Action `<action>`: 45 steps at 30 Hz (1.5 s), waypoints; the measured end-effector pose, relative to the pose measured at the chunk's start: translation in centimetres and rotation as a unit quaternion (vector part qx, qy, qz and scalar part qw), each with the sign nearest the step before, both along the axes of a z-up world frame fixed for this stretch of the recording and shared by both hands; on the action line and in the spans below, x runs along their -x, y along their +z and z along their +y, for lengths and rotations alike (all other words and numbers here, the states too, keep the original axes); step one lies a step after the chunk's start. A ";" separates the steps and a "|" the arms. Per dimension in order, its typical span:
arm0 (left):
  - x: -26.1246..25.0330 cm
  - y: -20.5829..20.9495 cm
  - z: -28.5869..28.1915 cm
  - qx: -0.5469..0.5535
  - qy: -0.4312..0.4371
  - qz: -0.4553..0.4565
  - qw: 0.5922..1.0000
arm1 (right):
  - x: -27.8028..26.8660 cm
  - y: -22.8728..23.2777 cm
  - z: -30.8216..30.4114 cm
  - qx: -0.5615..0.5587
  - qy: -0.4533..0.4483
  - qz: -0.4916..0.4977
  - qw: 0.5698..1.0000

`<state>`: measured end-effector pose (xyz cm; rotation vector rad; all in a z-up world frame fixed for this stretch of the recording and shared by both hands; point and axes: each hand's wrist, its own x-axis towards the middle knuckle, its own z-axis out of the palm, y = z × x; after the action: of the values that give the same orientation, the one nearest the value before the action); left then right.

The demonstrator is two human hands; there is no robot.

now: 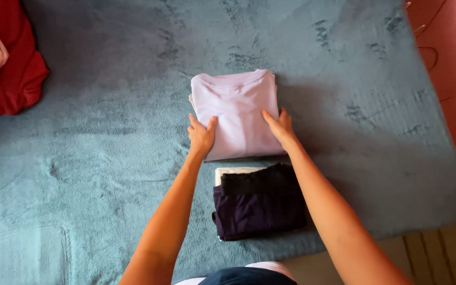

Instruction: Organizing and putting away folded clothes, shirts, shorts, and undergarments into a storage basket and wire mesh organizer racks inside a bedroom or closet.

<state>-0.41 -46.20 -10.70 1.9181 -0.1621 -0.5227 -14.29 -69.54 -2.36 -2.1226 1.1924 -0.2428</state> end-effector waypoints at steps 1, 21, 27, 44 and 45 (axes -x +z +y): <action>-0.6 0.5 0.2 -0.002 0.002 0.002 1.000 | -0.1 0.5 0.0 -0.002 0.002 0.002 1.000; -5.1 6.1 6.6 0.312 -0.099 0.463 0.824 | -1.9 9.1 5.9 -0.504 0.001 -0.092 0.859; -1.1 6.3 14.3 0.327 -0.020 0.476 0.816 | -2.0 10.1 12.1 -0.512 0.030 -0.118 0.850; 7.0 0.6 41.6 0.344 0.158 0.413 0.828 | -4.8 6.2 36.9 -0.465 0.201 0.045 0.861; 7.5 -0.1 43.7 0.351 0.163 0.405 0.828 | -5.9 5.2 38.8 -0.428 0.215 0.080 0.874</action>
<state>-7.86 -2.45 -10.82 0.8606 0.4674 -0.8541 -8.36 -30.72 2.87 -1.5410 0.6702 0.5801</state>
